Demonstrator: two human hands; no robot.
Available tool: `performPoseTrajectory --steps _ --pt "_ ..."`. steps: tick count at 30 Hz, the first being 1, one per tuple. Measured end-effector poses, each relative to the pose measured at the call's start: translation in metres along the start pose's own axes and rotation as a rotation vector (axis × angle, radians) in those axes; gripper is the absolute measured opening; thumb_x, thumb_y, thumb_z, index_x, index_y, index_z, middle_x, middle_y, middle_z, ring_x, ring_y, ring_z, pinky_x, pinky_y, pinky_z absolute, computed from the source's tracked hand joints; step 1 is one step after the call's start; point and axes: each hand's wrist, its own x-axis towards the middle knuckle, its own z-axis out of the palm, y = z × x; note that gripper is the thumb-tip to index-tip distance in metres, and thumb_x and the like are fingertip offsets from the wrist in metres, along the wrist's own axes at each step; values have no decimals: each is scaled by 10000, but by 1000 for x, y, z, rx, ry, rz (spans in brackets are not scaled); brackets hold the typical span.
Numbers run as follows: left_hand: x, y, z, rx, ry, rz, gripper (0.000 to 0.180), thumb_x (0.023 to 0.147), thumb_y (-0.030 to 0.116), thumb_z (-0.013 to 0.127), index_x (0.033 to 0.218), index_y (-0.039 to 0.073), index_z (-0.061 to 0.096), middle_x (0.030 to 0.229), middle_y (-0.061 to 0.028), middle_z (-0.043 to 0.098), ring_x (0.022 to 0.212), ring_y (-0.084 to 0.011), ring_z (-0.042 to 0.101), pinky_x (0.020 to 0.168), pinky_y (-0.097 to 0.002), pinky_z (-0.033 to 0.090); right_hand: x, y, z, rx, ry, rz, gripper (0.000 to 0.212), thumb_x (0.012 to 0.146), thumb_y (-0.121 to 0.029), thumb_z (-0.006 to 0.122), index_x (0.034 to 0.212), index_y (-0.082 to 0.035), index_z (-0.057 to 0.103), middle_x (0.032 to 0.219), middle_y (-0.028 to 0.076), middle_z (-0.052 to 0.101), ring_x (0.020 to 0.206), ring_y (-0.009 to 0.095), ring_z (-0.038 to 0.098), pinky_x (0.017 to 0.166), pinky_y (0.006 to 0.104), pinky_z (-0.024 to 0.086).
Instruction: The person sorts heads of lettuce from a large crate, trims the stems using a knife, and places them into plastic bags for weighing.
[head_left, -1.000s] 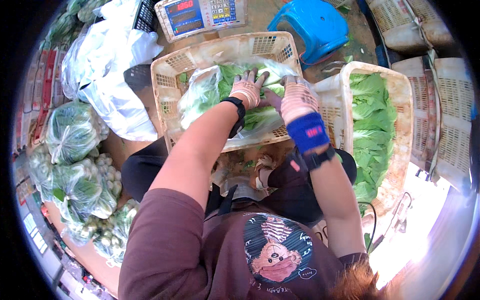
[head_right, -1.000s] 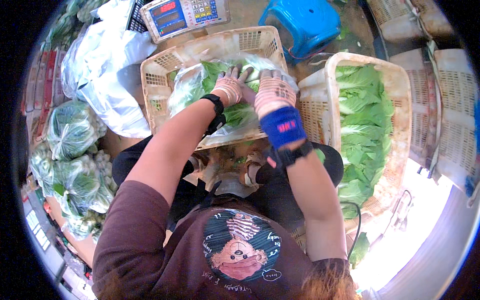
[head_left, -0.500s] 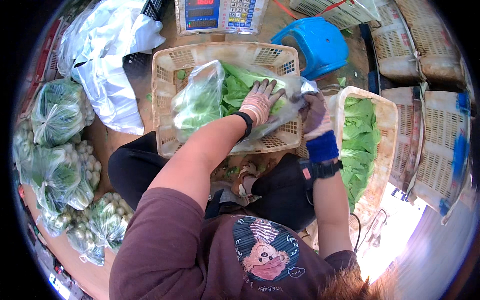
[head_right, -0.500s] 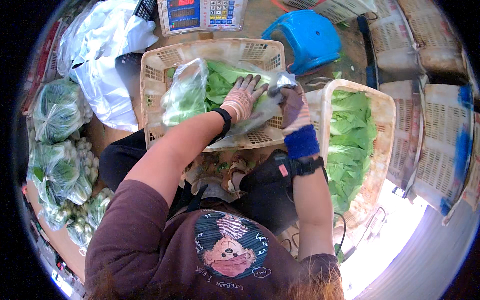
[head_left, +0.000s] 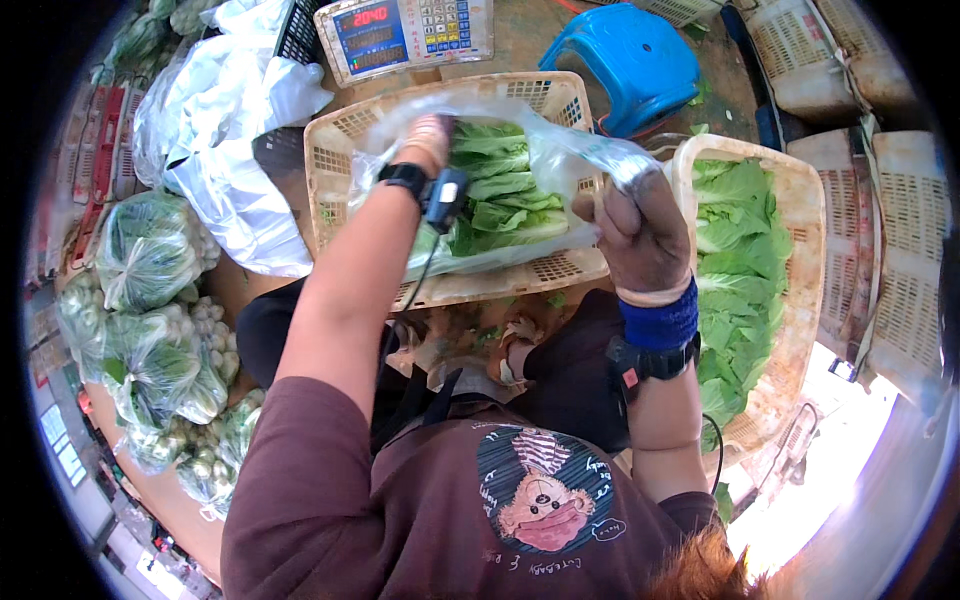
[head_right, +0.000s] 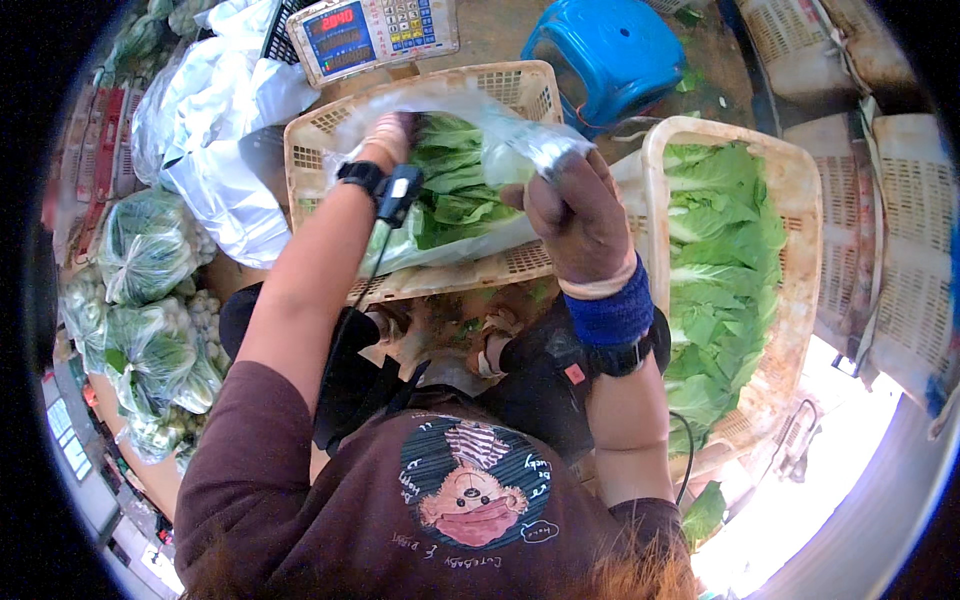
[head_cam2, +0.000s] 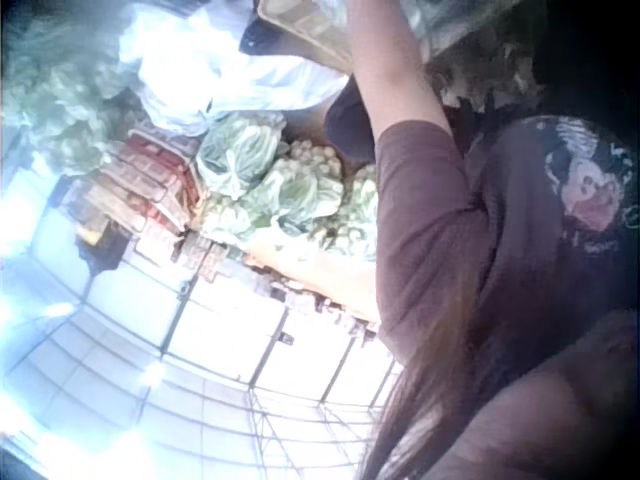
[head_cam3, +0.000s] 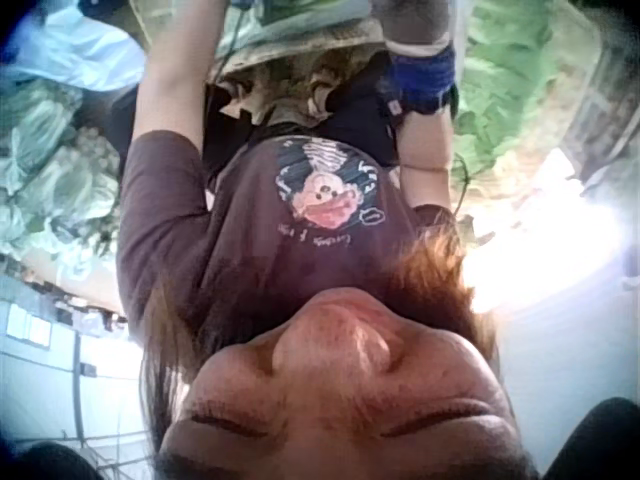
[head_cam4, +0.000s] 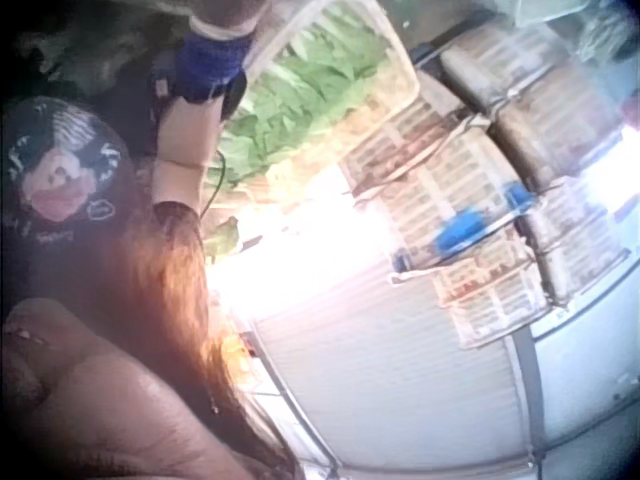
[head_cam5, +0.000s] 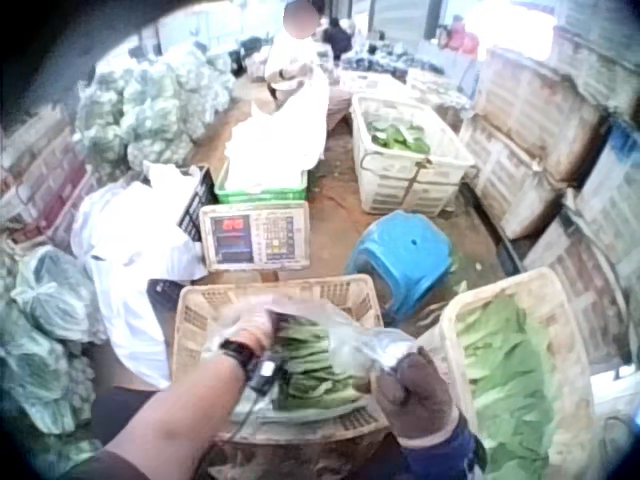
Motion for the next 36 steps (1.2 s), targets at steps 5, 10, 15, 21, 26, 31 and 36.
performPoseTrajectory --steps 5,10,15,21,26,31,36 --pt "-93 2 -84 1294 -76 5 703 826 579 504 1366 144 394 1297 -192 509 1260 -363 412 1073 -487 257 9 3 -9 87 63 -53 205 876 -244 532 717 -139 455 548 -38 325 494 73 348 759 349 464" --pt "-167 -5 -165 1072 -494 553 443 834 381 576 1165 88 590 1239 -168 540 1168 -369 469 996 -460 353 24 17 -50 226 -20 -285 187 892 -289 556 775 -142 559 583 -24 442 542 122 432 680 338 439" --pt "-267 70 -230 1279 -637 660 245 667 264 702 786 80 592 796 -132 535 882 -370 525 962 -545 352 46 28 -31 101 73 -227 103 861 -141 578 790 -68 589 686 41 555 552 136 507 492 291 404" --pt "-285 144 -193 1158 -170 810 439 729 255 658 1091 28 553 1257 -217 470 1241 -447 363 1002 -556 295 -23 -18 -44 -1156 223 -305 354 820 -375 611 1009 -75 609 855 187 622 783 284 637 729 381 497" --pt "-295 168 -127 681 -140 906 469 795 139 593 1234 15 483 1334 -243 406 1240 -431 372 1032 -513 276 -168 -80 -69 -723 449 -305 287 893 -190 562 1174 -131 539 896 80 615 719 121 596 571 270 500" --pt "-297 204 -28 574 -425 1137 424 735 94 628 1140 10 536 1272 -234 467 1185 -421 435 1010 -475 325 -298 -97 -165 -1481 949 -298 318 888 -267 580 1143 -79 560 856 144 650 701 246 635 625 357 509" --pt "-300 230 83 333 -654 1144 404 703 64 702 1084 22 575 1178 -207 525 1091 -390 500 941 -440 400 -342 -103 -180 -1555 1067 260 332 841 -236 637 1132 -90 573 973 164 635 863 329 620 759 391 496"
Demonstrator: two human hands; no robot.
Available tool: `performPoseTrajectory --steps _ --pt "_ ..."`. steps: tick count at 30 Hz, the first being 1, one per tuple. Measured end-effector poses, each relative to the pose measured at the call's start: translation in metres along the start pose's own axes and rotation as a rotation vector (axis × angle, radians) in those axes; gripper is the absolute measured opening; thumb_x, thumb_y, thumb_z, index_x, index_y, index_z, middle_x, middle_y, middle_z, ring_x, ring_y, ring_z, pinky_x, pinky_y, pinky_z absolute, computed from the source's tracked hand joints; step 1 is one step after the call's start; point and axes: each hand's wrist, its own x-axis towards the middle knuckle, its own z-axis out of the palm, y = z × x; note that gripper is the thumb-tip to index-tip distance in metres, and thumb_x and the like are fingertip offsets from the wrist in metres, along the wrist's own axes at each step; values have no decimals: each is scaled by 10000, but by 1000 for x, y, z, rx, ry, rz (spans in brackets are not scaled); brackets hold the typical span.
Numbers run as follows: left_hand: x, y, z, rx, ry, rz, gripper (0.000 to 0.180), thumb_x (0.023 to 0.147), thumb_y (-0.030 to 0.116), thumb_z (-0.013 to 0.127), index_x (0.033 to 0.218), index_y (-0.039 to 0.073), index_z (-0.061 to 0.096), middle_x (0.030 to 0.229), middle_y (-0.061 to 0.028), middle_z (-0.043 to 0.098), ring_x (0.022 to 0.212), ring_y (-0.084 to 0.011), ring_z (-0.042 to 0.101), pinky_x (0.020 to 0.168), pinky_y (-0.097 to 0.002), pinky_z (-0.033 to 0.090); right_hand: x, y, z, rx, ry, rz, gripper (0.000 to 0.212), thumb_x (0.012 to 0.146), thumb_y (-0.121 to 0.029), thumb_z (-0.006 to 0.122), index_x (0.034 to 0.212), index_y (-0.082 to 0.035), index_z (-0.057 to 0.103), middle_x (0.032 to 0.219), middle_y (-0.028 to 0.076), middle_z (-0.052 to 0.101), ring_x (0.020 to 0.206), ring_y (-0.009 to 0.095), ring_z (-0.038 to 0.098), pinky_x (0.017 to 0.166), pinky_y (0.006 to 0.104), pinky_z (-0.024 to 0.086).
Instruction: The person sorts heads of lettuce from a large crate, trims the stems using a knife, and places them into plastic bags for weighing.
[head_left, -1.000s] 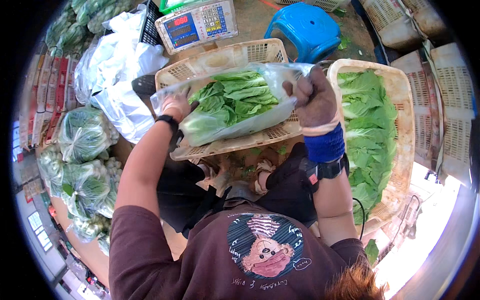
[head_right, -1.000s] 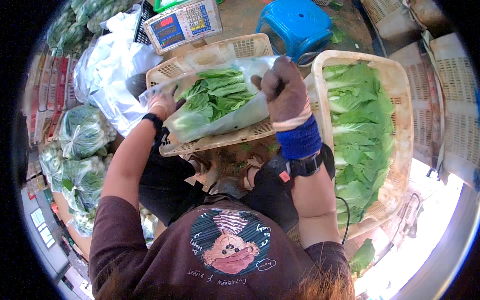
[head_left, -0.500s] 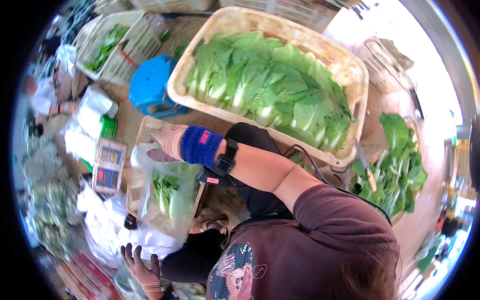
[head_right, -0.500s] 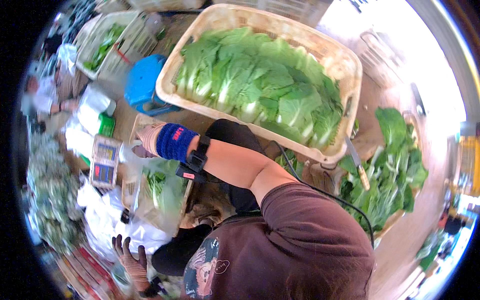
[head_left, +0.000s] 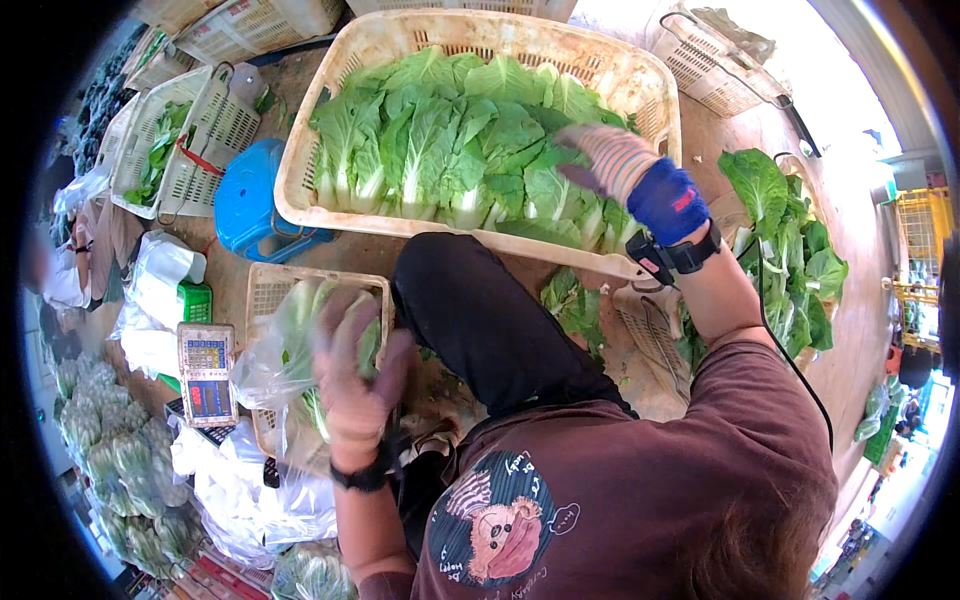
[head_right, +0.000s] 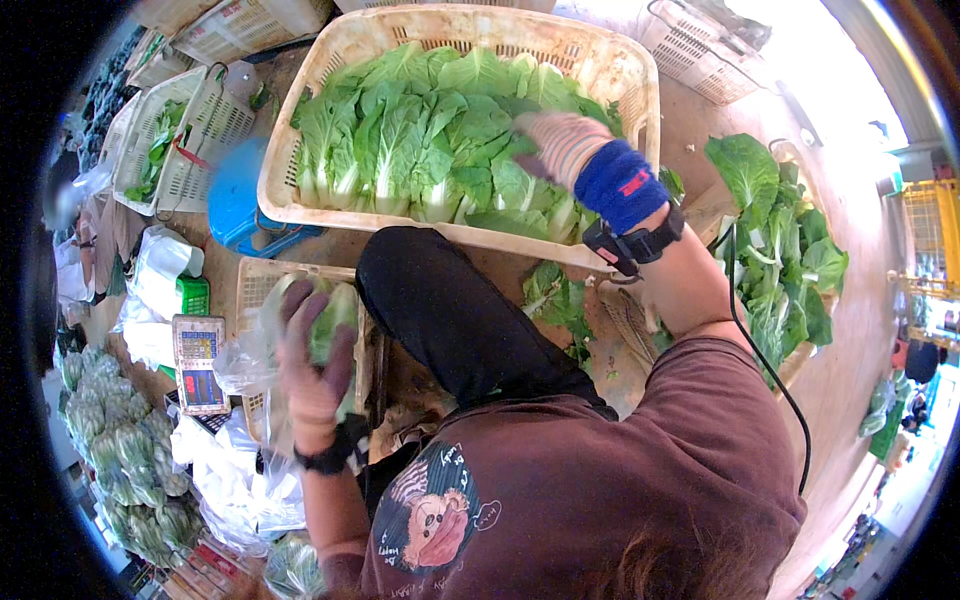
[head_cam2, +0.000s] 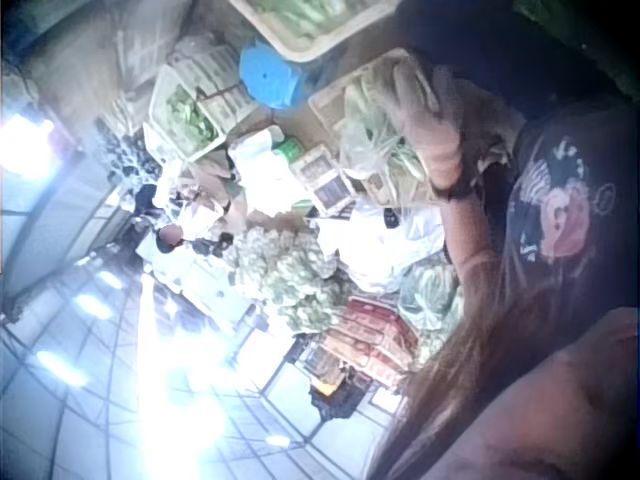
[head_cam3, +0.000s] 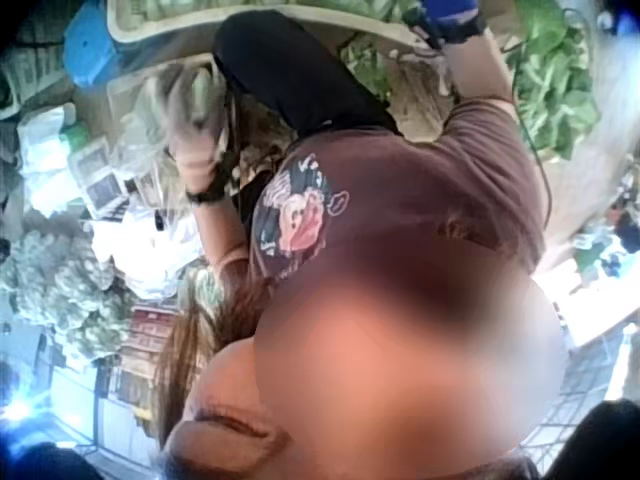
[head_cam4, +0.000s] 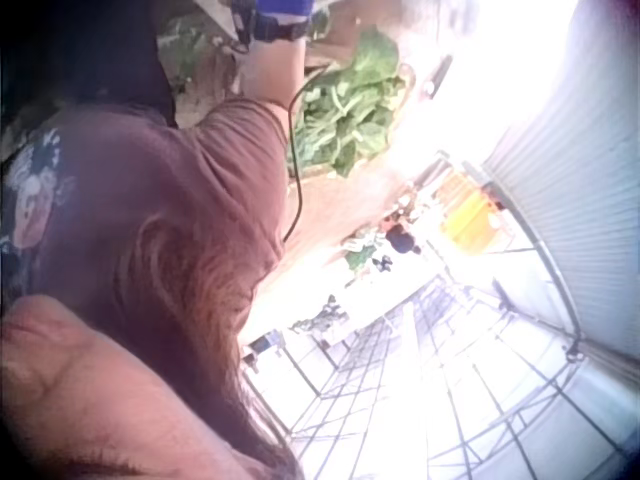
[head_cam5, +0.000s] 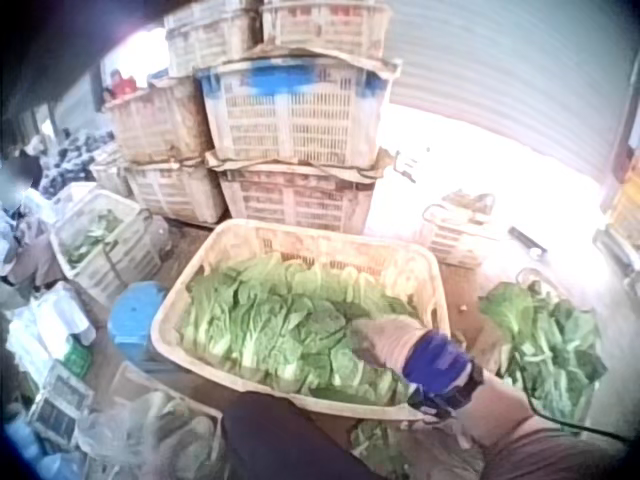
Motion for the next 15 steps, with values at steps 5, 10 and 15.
performPoseTrajectory --steps 5,10,15 --pt "42 21 89 -266 -41 134 352 730 136 713 1056 63 603 1102 -154 573 1020 -331 551 929 -421 409 0 12 87 -422 -346 -470 301 838 -233 602 1108 -102 582 966 138 634 872 276 635 741 400 503" --pt "31 14 127 110 -25 316 255 692 210 725 916 134 628 975 -46 624 985 -272 570 901 -431 414 19 3 75 -265 -582 -78 210 798 -134 601 1006 -117 628 895 114 658 794 277 634 655 380 495" --pt "23 3 126 107 43 356 190 685 158 720 846 127 624 876 -24 634 927 -244 593 910 -437 412 -25 49 24 477 74 -379 203 855 -124 550 1041 -68 607 956 87 643 854 222 627 767 340 493"
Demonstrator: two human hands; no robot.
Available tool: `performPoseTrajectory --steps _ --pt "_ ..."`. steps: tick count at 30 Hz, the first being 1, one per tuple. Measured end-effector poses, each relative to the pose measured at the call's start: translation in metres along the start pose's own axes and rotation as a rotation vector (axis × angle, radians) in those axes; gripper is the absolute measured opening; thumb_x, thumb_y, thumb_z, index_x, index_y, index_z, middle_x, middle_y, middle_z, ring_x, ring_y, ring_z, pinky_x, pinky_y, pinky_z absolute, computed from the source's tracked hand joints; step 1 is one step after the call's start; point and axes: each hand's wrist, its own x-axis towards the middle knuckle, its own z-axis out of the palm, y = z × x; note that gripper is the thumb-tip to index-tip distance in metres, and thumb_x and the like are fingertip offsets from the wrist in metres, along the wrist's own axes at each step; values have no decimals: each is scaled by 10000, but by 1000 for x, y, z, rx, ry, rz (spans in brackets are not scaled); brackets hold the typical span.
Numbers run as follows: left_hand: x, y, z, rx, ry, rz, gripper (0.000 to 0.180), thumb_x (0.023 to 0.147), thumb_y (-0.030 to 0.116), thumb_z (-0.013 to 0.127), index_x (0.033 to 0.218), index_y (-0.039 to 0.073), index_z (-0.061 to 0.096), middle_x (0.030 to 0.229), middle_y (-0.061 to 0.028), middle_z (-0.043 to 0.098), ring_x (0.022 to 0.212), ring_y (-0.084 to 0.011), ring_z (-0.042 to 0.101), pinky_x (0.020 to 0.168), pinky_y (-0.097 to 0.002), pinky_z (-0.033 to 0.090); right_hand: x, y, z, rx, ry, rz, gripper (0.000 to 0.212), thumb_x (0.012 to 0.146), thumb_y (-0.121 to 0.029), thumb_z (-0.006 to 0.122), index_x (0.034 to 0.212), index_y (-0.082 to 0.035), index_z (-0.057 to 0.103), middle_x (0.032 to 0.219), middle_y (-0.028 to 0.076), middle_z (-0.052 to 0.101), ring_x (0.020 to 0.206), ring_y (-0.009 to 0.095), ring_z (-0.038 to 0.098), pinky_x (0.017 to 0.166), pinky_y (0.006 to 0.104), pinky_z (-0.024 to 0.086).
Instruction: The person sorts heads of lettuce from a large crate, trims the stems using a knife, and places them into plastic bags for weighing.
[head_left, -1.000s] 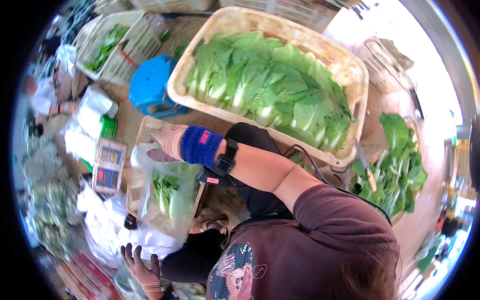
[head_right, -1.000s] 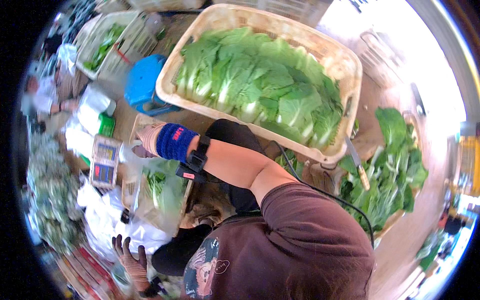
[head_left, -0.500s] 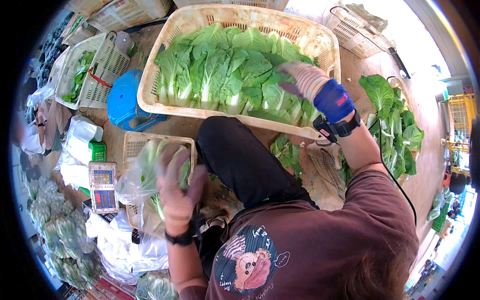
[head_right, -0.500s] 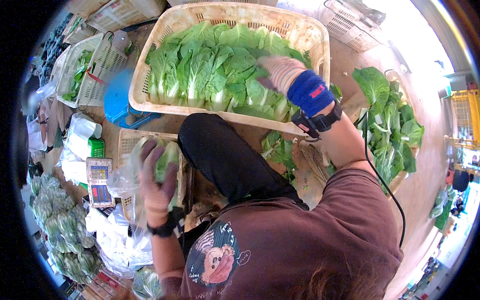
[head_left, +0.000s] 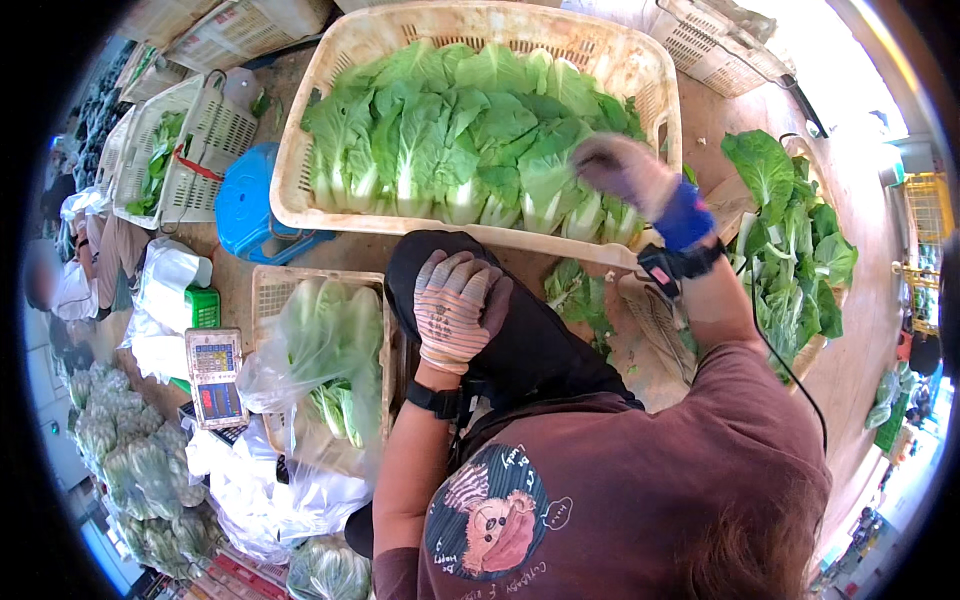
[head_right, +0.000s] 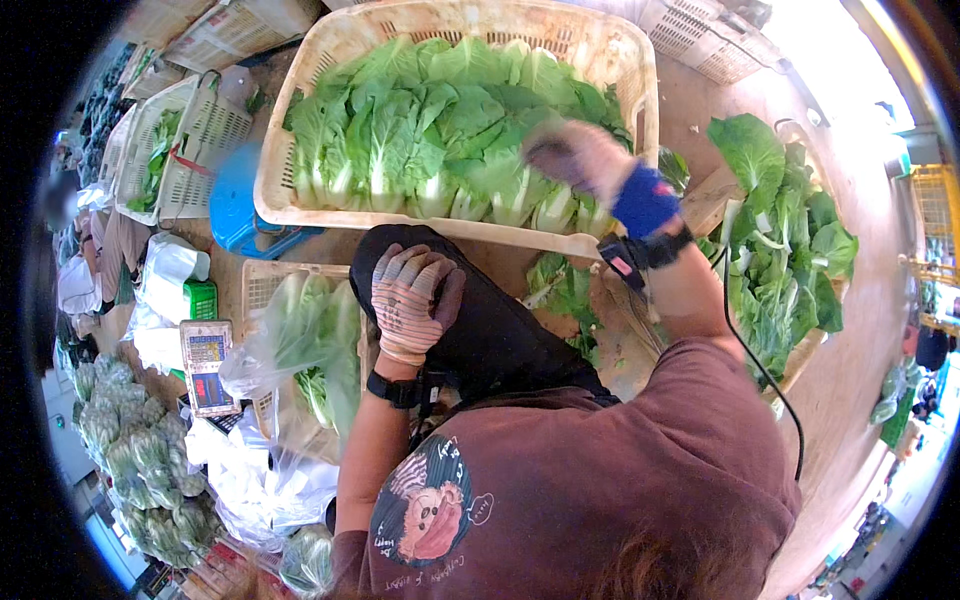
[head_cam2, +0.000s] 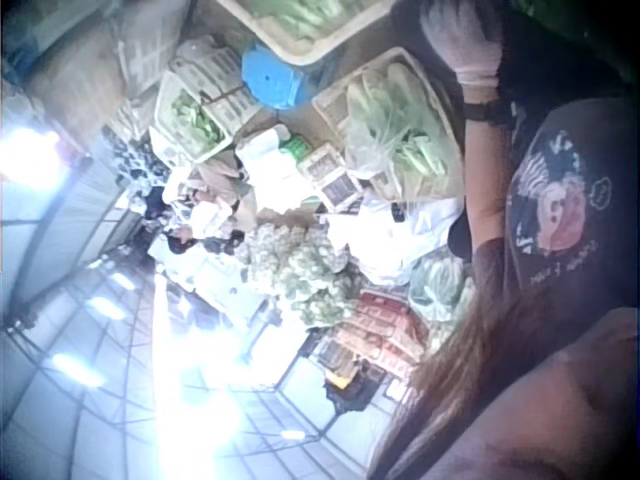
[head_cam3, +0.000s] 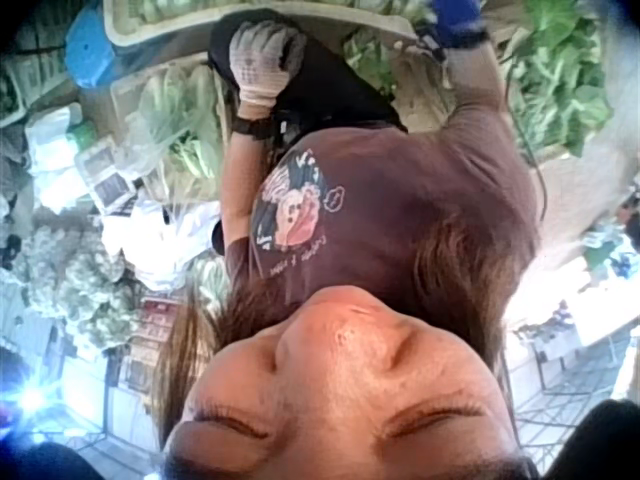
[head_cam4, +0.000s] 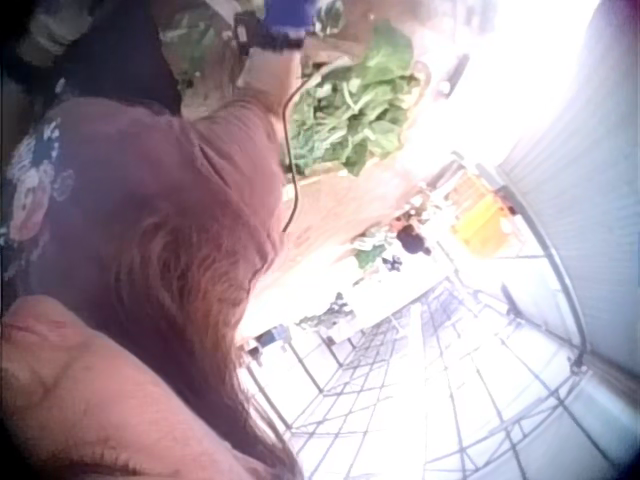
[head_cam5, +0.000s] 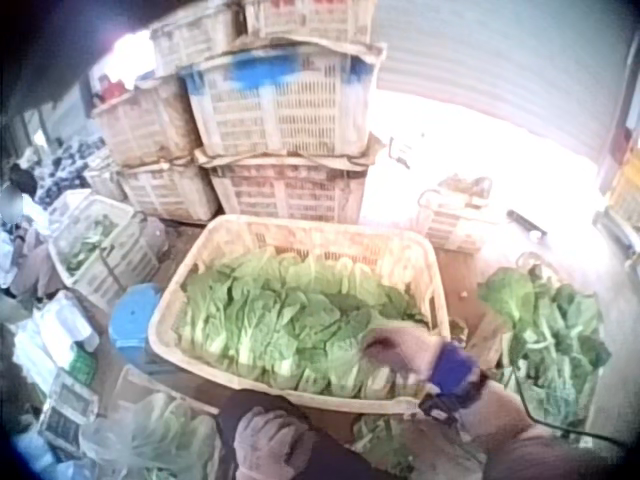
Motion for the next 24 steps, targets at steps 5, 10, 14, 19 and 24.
performPoseTrajectory --steps 5,10,14,19,24 --pt "2 3 10 -1 49 31 170 677 173 718 807 129 617 877 -27 630 943 -229 587 911 -428 413 -27 35 -8 1486 213 -156 319 901 -172 553 1211 -97 540 999 60 607 873 177 587 755 296 481" --pt "4 6 5 -11 25 23 183 679 116 709 831 129 608 872 -20 630 919 -239 599 902 -442 418 47 16 54 -648 -469 -242 325 797 -171 627 1119 -208 594 1098 34 581 990 234 567 809 353 475" --pt "3 3 6 0 77 16 168 683 117 706 809 130 595 871 -21 629 921 -236 598 887 -439 426 51 40 87 -1019 -856 -409 232 768 -225 592 999 -217 614 1168 8 554 1123 240 502 964 469 365" --pt "2 1 3 -18 85 6 169 686 128 709 808 124 594 862 -28 632 912 -241 599 890 -439 429 43 55 105 -1188 -525 -643 196 788 -181 521 954 -162 624 1090 38 576 1109 224 503 1040 498 302" --pt "4 4 -1 -59 65 -2 147 684 137 704 789 112 605 840 -37 640 895 -251 607 890 -444 432 38 42 76 -954 -264 -754 284 697 -198 607 975 -141 585 1078 58 573 1115 239 502 1047 500 291"
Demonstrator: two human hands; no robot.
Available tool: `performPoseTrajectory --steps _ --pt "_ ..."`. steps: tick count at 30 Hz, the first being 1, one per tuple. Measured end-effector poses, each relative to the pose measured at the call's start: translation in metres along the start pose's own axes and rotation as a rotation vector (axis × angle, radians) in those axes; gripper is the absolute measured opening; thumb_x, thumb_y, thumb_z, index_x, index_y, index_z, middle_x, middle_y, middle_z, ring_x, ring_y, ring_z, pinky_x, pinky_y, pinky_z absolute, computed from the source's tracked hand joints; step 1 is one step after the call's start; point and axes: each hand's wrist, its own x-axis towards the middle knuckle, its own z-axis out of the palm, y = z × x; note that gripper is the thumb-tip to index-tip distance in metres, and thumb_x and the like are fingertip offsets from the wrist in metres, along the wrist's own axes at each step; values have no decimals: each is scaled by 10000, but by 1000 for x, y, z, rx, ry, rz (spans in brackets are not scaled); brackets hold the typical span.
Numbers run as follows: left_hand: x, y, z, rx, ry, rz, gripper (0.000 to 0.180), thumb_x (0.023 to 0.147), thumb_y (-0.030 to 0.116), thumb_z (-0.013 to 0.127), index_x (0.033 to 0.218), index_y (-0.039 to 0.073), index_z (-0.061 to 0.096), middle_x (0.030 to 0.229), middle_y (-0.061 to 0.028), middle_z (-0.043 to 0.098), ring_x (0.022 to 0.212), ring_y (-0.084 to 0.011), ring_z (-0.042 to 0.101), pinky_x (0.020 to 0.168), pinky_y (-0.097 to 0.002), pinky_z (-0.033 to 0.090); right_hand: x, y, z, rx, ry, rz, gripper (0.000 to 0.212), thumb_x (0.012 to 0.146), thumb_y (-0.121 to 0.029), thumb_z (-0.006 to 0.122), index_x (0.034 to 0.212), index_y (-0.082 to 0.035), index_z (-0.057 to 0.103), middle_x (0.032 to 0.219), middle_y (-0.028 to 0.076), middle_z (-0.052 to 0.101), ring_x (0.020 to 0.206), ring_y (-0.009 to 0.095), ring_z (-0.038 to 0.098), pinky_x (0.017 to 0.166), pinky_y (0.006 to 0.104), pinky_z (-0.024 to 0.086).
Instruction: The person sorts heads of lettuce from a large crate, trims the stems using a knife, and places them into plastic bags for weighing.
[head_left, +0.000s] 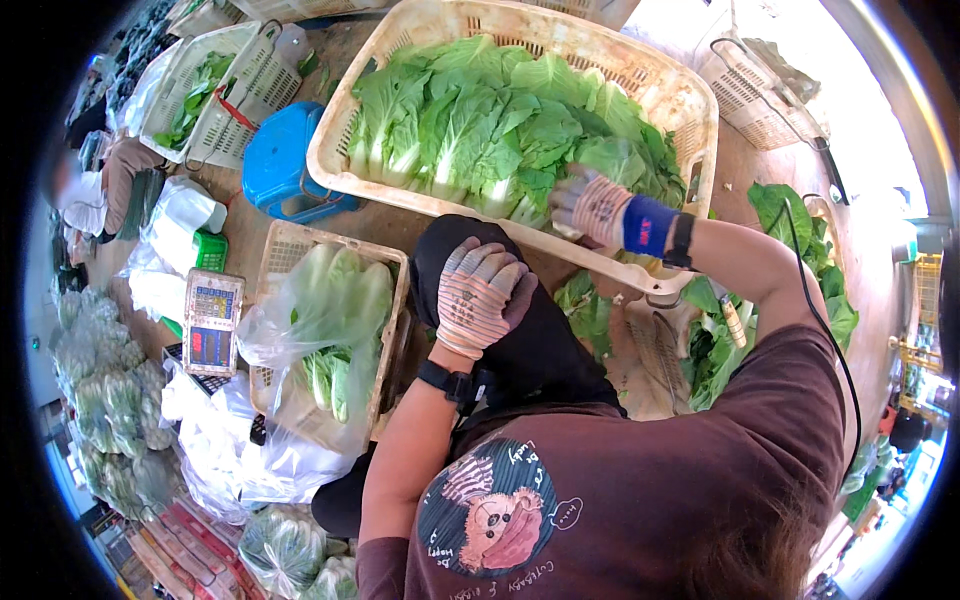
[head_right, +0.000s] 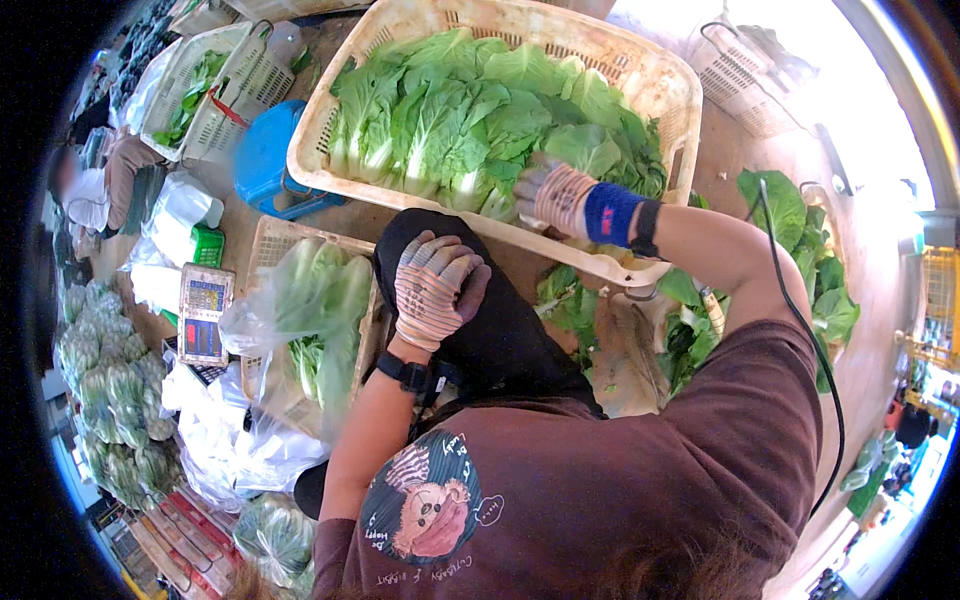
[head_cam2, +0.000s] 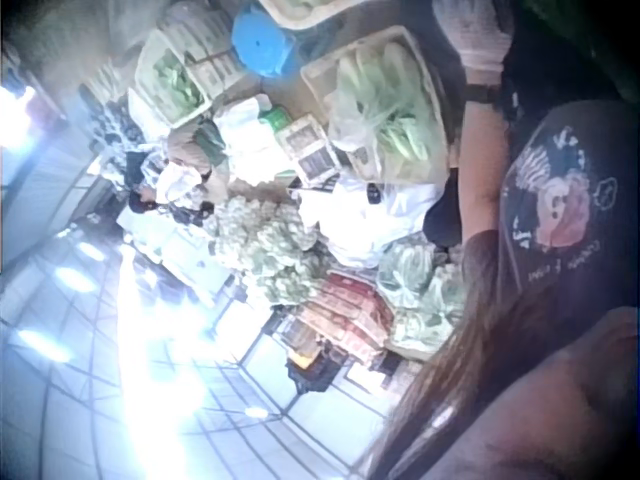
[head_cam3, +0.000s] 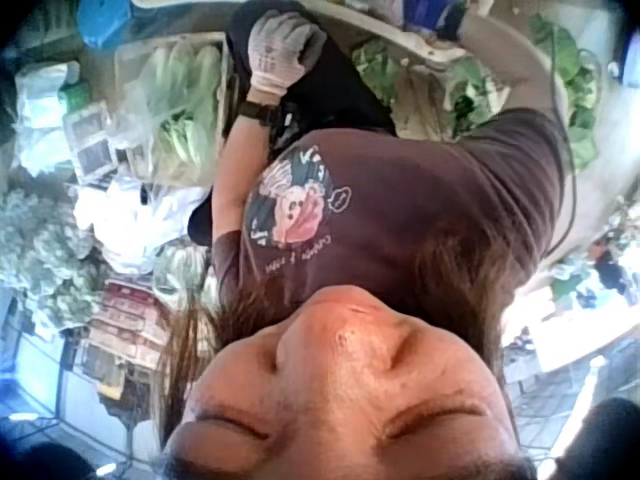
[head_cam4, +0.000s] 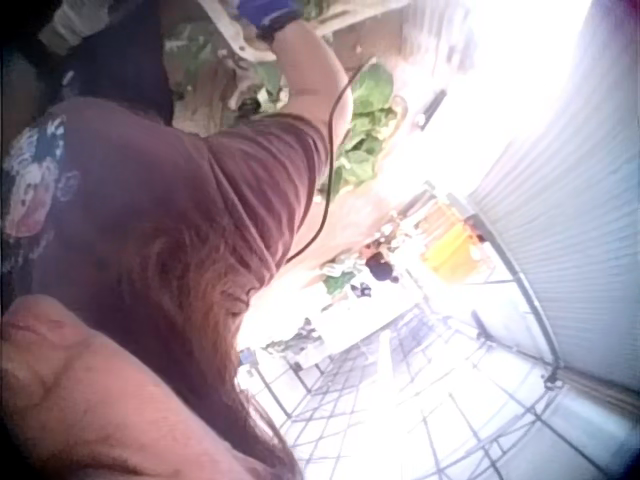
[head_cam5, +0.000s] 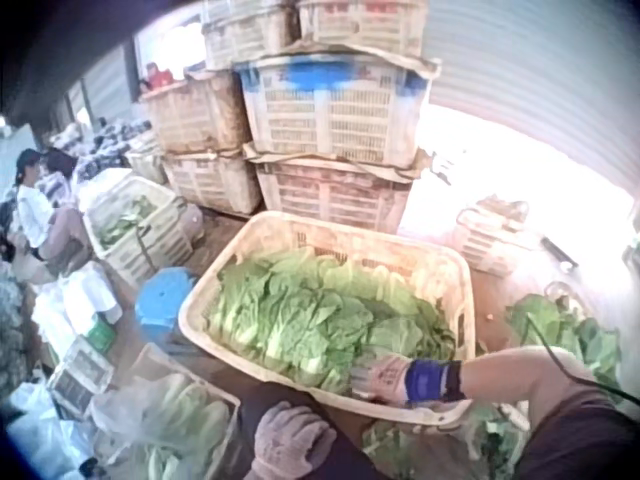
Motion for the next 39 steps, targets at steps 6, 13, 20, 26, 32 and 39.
performPoseTrajectory --steps 6,13,20,26,32,39 --pt "0 1 -1 -4 -12 -39 107 694 149 684 761 108 611 822 -42 638 886 -254 607 881 -447 435 -27 55 -99 517 71 460 537 654 -186 733 1143 -55 553 1153 141 581 1122 302 518 1002 367 383" --pt "2 5 2 -7 34 -40 135 675 144 703 769 104 616 827 -44 632 874 -260 602 887 -441 436 -62 45 -141 1071 452 692 533 719 3 653 1222 -40 482 1193 86 534 1141 165 480 1012 314 349" --pt "43 49 -24 -241 188 -138 752 636 255 796 1255 23 438 1095 -193 548 980 -370 539 848 -450 428 -48 0 -189 1418 553 725 506 726 17 592 1217 -14 471 1152 70 540 1085 151 500 989 310 364" --pt "59 77 -26 -603 88 -319 900 620 271 811 1337 6 335 1095 -205 558 1018 -354 550 864 -437 449 8 -61 -224 959 632 372 597 639 -106 788 1175 -55 531 1107 116 578 1004 229 578 867 337 458" --pt "50 85 -31 -892 50 -335 900 668 91 798 1378 43 246 1236 -134 495 1113 -212 519 923 -344 456 -1 -66 -230 801 551 409 514 619 -165 826 1069 -57 602 972 105 588 895 248 605 751 345 490" --pt "46 89 -29 -926 70 -400 891 647 198 824 1342 12 299 1084 -136 596 983 -198 594 838 -330 493 -1 -70 -268 787 321 525 316 762 -138 707 1059 -83 612 861 79 592 735 213 623 663 323 505"
